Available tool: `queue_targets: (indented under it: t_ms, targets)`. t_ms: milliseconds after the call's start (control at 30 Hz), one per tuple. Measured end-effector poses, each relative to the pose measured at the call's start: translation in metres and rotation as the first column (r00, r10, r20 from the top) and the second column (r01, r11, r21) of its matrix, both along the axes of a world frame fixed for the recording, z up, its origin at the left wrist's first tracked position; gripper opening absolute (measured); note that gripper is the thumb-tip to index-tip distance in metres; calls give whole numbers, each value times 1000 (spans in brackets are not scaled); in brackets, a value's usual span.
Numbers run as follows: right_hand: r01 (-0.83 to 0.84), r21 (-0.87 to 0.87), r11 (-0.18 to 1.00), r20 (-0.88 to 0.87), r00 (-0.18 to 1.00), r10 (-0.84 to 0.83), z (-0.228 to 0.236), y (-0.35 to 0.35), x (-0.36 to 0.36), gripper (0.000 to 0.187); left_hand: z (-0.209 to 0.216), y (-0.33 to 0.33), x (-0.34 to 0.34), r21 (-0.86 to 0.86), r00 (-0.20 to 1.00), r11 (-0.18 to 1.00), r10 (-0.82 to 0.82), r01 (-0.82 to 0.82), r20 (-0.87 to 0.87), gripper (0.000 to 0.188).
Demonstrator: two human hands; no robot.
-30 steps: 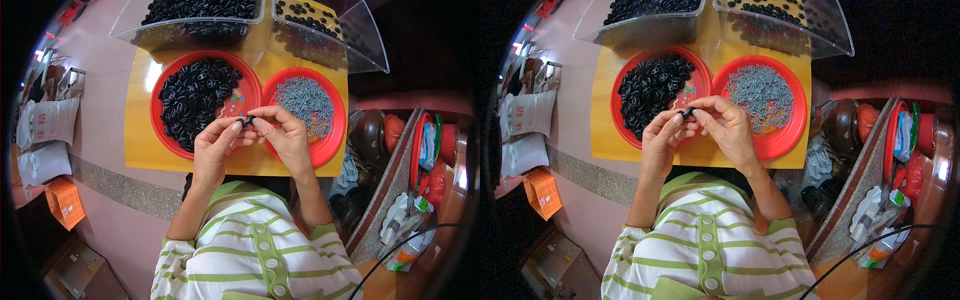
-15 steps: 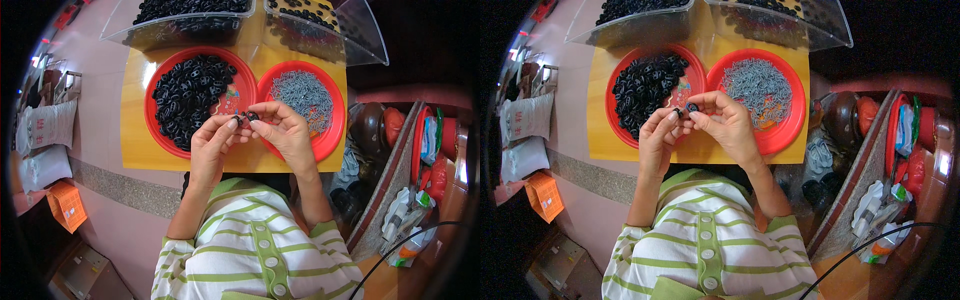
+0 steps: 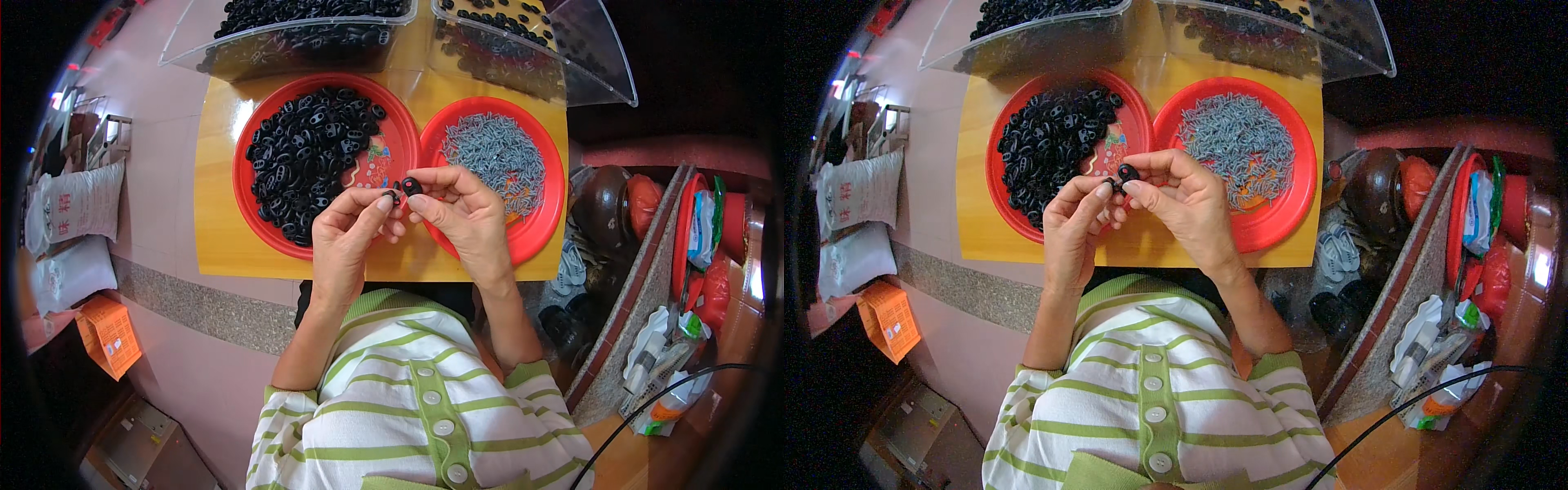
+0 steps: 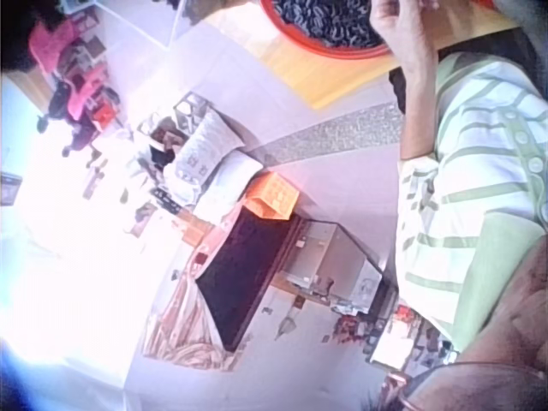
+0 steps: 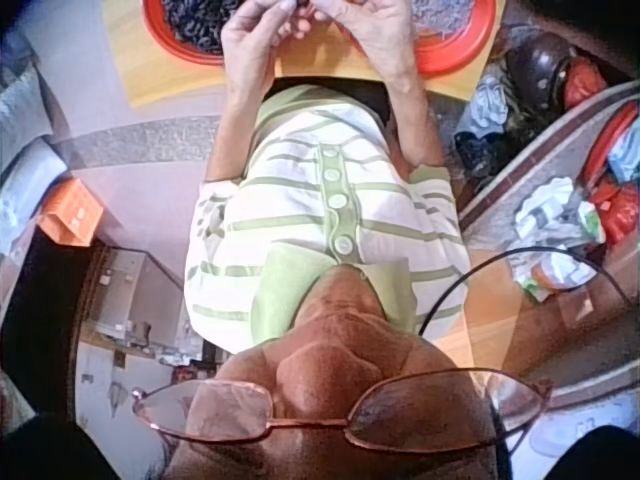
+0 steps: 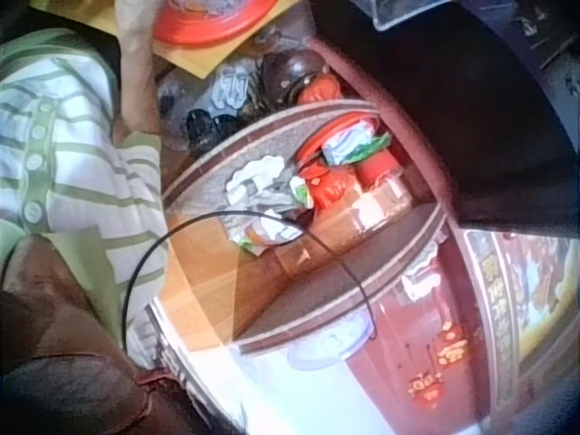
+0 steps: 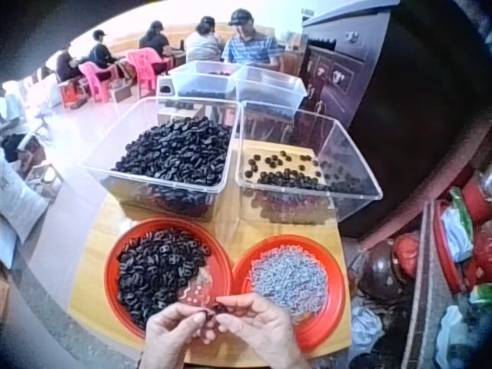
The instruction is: The person repeatedly picks up small black plastic components and grey metal screws from two separate red bowls. They insert the screws into the plastic components by hand and place the assembled units into a clear plastic container on the table. The process is repetitive and involves manual dexterity without the use of tools.
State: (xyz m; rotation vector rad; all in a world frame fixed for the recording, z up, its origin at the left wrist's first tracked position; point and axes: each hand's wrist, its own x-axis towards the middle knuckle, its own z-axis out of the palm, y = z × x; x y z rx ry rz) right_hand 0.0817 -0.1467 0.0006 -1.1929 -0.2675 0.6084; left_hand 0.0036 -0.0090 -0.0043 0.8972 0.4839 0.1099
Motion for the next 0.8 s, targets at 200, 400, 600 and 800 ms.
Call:
queue_targets:
  t_ms: [200,400,600,800]
  targets:
    - [17,-3,1000,56,998,-17,-7,3,-5,26,-1,-1,1,3,1000,1000,11,-11,4,11]
    - [84,-71,994,151,986,-73,-8,5,-8,22,1,-2,2,-12,1000,1000,20,-20,0,11]
    - [153,-163,975,352,932,-87,-5,5,-8,19,0,-1,0,-25,1000,1000,3,-3,-2,12]
    - [155,-137,978,310,945,-107,-9,6,-15,20,-1,2,-1,-33,999,999,-40,40,7,13]
